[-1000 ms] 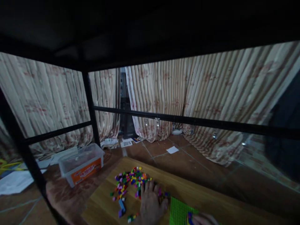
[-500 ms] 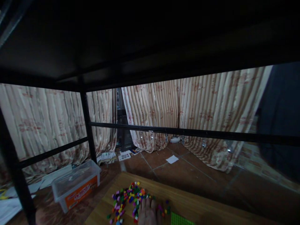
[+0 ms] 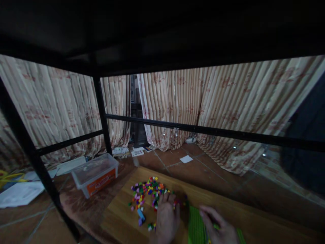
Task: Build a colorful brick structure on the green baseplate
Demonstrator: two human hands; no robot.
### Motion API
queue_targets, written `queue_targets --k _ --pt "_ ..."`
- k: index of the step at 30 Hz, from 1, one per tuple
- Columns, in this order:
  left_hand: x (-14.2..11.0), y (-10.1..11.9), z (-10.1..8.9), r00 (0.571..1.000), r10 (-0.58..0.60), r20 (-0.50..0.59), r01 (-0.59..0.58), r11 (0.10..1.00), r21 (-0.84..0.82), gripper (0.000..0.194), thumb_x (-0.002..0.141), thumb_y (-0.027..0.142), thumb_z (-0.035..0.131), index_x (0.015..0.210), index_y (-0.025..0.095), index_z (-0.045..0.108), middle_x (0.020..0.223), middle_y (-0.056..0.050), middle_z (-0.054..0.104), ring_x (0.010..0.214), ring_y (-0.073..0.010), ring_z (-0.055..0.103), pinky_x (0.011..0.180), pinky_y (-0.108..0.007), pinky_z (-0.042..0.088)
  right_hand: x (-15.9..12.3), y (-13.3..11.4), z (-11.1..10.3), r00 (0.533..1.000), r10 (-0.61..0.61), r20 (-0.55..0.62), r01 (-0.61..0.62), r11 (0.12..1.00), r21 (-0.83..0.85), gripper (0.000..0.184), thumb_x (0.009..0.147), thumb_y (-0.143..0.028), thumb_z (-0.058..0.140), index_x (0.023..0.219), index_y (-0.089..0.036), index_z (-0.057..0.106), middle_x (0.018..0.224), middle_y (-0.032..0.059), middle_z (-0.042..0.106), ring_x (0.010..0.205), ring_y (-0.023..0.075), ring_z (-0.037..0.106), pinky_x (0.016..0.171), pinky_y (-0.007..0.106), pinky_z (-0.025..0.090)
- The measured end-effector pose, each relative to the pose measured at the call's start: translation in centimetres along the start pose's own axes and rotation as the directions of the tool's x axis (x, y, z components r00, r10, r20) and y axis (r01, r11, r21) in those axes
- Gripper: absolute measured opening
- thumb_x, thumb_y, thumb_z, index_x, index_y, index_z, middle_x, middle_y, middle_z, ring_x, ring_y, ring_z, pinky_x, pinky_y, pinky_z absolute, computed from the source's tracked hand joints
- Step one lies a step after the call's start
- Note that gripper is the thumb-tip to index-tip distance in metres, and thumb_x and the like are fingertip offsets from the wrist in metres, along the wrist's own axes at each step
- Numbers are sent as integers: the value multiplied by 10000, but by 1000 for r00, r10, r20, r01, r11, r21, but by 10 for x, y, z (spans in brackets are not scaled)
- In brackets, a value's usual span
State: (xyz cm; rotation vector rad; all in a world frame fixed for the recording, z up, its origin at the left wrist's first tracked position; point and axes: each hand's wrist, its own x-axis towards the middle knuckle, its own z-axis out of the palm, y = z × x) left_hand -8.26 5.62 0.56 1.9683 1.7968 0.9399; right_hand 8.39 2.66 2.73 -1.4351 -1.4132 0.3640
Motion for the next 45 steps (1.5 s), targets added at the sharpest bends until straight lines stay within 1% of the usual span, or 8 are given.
queue_targets --k 2,5,10,13,18,25,34,45 --pt "-13 5 -8 998 -61 28 64 991 -118 295 866 211 436 1088 200 629 1172 -66 635 1135 -198 542 1007 -313 402 21 -8 6 984 -22 174 47 989 -143 326 868 -450 482 975 -233 700 943 60 744 835 206 709 745 299 559" --pt "-26 5 -11 954 -168 249 229 943 -241 266 851 201 475 1081 189 608 1031 -51 690 957 -162 631 866 -266 471 60 -14 32 910 42 413 161 882 -444 290 900 -288 465 1084 -176 659 1029 100 722 908 196 687 822 312 521" --pt "-34 -6 -16 909 -201 364 257 960 -113 232 834 165 484 1025 148 615 994 -103 697 966 -198 640 836 -278 455 99 0 80 825 183 535 199 791 -578 248 871 -196 570 1104 -151 644 1125 147 668 1063 224 619 944 346 456" --pt "-34 -9 -20 888 -187 420 239 968 -74 265 810 199 532 1053 121 604 990 -136 696 977 -226 643 809 -284 457 102 12 91 766 260 588 219 754 -619 280 911 -307 559 1162 -185 588 1202 104 596 1030 207 602 886 397 502" --pt "-30 -11 -18 864 -180 470 249 965 -88 276 793 216 556 1038 97 598 1002 -163 691 994 -243 639 806 -290 466 90 24 94 713 304 631 231 748 -622 296 916 -337 551 1168 -182 575 1200 87 588 1008 201 602 857 411 517" --pt "-36 -15 -10 892 -96 442 148 986 -83 331 788 167 521 1110 134 594 1084 -148 684 1060 -253 621 885 -309 459 67 15 100 715 250 653 229 798 -557 279 916 -208 430 911 -194 708 851 16 728 781 136 661 711 220 480" --pt "-34 -1 -22 835 -101 541 131 991 -17 305 825 222 487 1091 118 595 1091 -167 674 1043 -273 627 887 -352 468 78 0 129 744 163 647 315 769 -556 295 780 -162 594 1050 -220 697 1131 91 658 990 222 625 856 294 445" --pt "-32 0 -22 822 -86 563 122 992 -26 248 816 246 514 1002 141 641 1038 -151 689 1003 -272 642 846 -359 477 88 -1 125 560 -1 829 547 752 -368 121 818 -178 597 896 -203 686 987 41 628 890 162 584 791 237 406"
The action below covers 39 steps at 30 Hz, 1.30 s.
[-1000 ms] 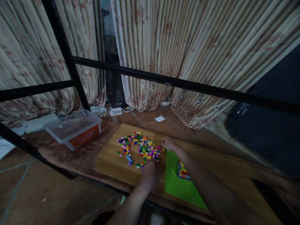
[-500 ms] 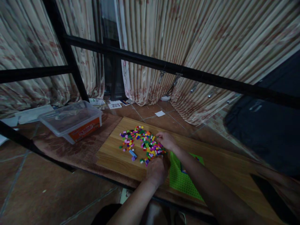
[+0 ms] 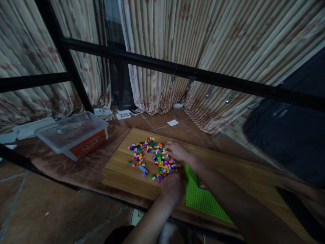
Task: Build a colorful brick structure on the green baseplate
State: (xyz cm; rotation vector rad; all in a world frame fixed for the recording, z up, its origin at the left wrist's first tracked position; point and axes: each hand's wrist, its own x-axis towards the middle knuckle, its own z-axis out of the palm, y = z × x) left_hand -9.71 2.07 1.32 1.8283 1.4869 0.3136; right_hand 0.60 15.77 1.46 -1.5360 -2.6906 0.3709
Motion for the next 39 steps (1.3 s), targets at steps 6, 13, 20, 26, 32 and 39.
queue_targets --k 6,13,20,26,32,39 --pt "2 1 3 1000 9 8 -10 998 58 241 826 251 492 978 149 649 1001 -135 703 970 -256 655 825 -339 484 -4 -7 -3 997 -63 -48 64 998 8 92 823 -137 584 792 -173 663 892 48 645 817 150 590 758 234 404" --pt "8 5 6 995 88 -40 -85 995 59 244 847 257 494 1022 169 638 1001 -106 711 990 -223 649 861 -305 462 -85 13 -58 921 167 -351 -82 967 243 152 872 -251 533 957 -187 641 847 39 699 749 153 634 706 257 466" --pt "21 25 12 979 188 -83 -191 981 -39 235 862 220 483 1014 152 649 937 -94 720 865 -198 665 785 -301 473 -282 16 2 363 852 -377 -39 419 907 408 742 -490 676 1008 -181 660 750 33 699 618 165 624 604 293 512" --pt "33 38 25 968 147 -203 -197 947 -254 278 856 236 507 1072 113 630 1073 -128 687 941 -199 651 864 -323 478 -365 -35 126 210 967 146 66 -163 984 466 630 -492 767 928 -140 701 649 22 672 534 130 571 526 246 471" --pt "34 41 32 969 136 -207 -204 912 -356 322 843 275 526 1109 123 623 1124 -133 676 984 -220 652 879 -354 494 -327 -27 74 266 964 -7 54 -7 999 449 629 -461 775 958 -159 725 802 62 726 631 162 619 578 274 496" --pt "39 47 34 967 145 -211 -211 916 -340 361 823 288 544 1147 148 623 1146 -123 678 1011 -247 649 881 -393 504 -243 15 32 188 930 -317 106 302 948 307 667 -451 717 789 -169 729 792 72 746 731 204 670 688 320 514"
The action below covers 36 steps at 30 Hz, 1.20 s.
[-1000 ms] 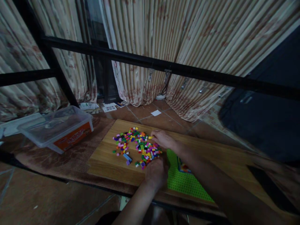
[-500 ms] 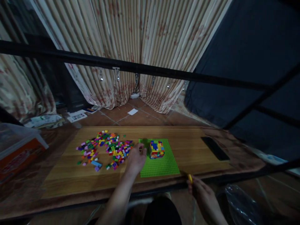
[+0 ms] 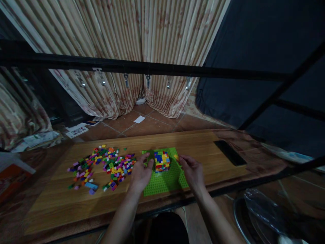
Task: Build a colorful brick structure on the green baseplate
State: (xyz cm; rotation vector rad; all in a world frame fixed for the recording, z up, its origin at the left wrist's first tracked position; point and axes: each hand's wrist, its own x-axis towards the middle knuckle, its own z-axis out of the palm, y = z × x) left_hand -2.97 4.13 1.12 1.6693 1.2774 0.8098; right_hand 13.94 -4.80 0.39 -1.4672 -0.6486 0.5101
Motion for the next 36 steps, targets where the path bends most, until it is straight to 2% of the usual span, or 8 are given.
queue_targets --k 3,7,13,17,21,25,30,36 --pt "1 -1 2 1000 -1 14 2 1000 -6 368 827 282 532 1161 154 615 1185 -117 663 1013 -242 647 888 -392 503 10 6 13 997 -79 -5 78 994 -70 302 722 -444 675 824 -164 726 820 84 749 730 207 674 682 316 512" --pt "2 -7 6 1000 -3 20 3 1000 15 366 835 297 521 1163 168 616 1164 -103 673 989 -227 653 873 -372 508 14 7 21 989 -149 11 147 958 -247 288 792 -425 599 850 -173 726 811 80 744 695 202 661 660 311 500" --pt "1 -14 14 999 39 14 -39 999 -2 312 835 292 528 1102 181 645 1131 -83 689 996 -205 654 899 -345 506 10 4 33 935 -327 141 350 779 -520 245 850 -325 523 845 -182 722 849 83 717 819 223 638 748 330 471" --pt "-2 -10 16 998 47 48 -46 998 -41 301 833 259 534 1103 180 643 1119 -80 697 1009 -196 658 917 -326 502 5 3 37 915 -344 210 401 717 -571 247 857 -299 510 916 -187 722 876 93 708 846 225 633 777 330 461" --pt "-5 -5 16 996 53 76 -52 999 -13 312 834 244 535 1125 188 632 1102 -67 706 1003 -194 663 910 -309 503 5 1 34 908 -328 261 419 738 -529 270 867 -326 494 934 -196 721 877 91 708 850 224 636 765 325 468" --pt "-8 -2 14 995 46 92 -45 999 -14 297 831 202 524 1105 191 637 1074 -58 715 963 -188 673 859 -290 515 13 5 28 921 -272 278 372 825 -425 284 859 -363 502 865 -192 729 855 85 715 790 210 641 725 318 480" --pt "-8 2 13 992 33 120 -34 999 6 265 836 190 516 1064 190 651 1030 -59 726 898 -189 685 797 -285 523 30 14 28 952 -105 289 178 954 -240 241 751 -391 636 804 -178 737 795 64 723 724 193 646 689 308 496" --pt "-9 6 11 991 0 135 4 1000 -25 262 832 172 535 1069 184 645 1041 -52 726 890 -178 689 796 -270 523 37 12 32 962 30 271 -7 997 -83 248 602 -371 748 742 -166 734 715 40 722 653 171 634 664 320 508"
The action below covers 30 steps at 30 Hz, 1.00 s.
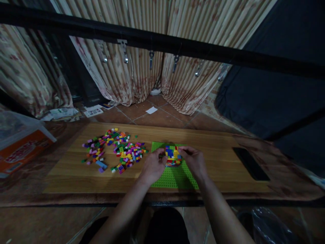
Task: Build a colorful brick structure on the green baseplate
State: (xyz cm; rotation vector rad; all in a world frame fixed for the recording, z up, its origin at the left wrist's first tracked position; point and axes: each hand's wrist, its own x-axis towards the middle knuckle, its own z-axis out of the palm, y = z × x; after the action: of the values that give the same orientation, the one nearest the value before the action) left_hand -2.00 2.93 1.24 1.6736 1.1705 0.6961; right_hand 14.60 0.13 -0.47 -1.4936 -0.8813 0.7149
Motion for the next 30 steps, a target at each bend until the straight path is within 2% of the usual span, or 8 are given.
queue_targets --k 4,7,12,18,22,25,28,30 --pt "0 -2 0 999 36 -1 -36 999 -3 266 838 180 525 1074 183 646 1026 -47 727 892 -177 686 790 -264 525 1 -3 -2 998 63 5 -63 997 48 319 540 -361 783 797 -177 743 745 34 733 669 173 644 664 329 511" --pt "1 -7 2 998 59 -19 -59 998 29 265 835 210 534 1070 189 654 1002 -50 730 869 -188 684 774 -281 527 5 -7 -5 992 114 50 -115 993 16 318 528 -367 793 780 -179 746 758 40 739 670 172 647 656 325 507" --pt "2 -12 7 997 41 -67 -38 998 47 282 822 236 552 1080 197 658 1040 -62 722 919 -209 672 828 -316 514 12 -13 -11 983 132 127 -120 988 -98 300 538 -377 791 761 -180 751 766 50 745 664 174 648 607 306 499" --pt "3 -10 7 999 27 -34 -24 996 81 294 831 225 533 1098 182 650 1004 -78 728 887 -211 678 831 -328 515 14 -14 -14 980 136 147 -115 983 -142 340 547 -400 791 791 -167 757 766 59 745 622 160 633 557 283 485" --pt "3 -8 5 998 32 -46 -28 996 83 290 822 220 541 1084 173 658 1016 -92 726 874 -224 679 797 -332 517 8 -6 -11 988 84 133 -71 992 -102 335 585 -412 776 818 -172 756 795 60 751 689 184 665 670 336 528" --pt "1 -6 4 999 28 -22 -26 994 106 274 830 234 534 1070 196 660 967 -67 735 834 -206 680 774 -311 512 0 4 -9 995 -39 93 47 995 -84 328 661 -424 739 885 -184 750 887 66 755 801 209 682 783 375 530" --pt "-2 -6 -1 999 24 -39 -20 994 106 285 840 269 531 1087 194 652 968 -60 729 851 -195 674 781 -297 507 -10 11 -10 989 -144 34 147 981 -128 349 742 -444 672 966 -182 730 958 83 744 856 221 677 801 376 528" --pt "-1 -8 -9 995 22 -94 -19 999 35 293 839 273 534 1089 177 653 978 -71 721 848 -191 670 777 -292 510 -18 9 -10 974 -225 -28 215 955 -205 363 794 -457 614 994 -173 719 990 100 731 879 226 668 799 368 522"
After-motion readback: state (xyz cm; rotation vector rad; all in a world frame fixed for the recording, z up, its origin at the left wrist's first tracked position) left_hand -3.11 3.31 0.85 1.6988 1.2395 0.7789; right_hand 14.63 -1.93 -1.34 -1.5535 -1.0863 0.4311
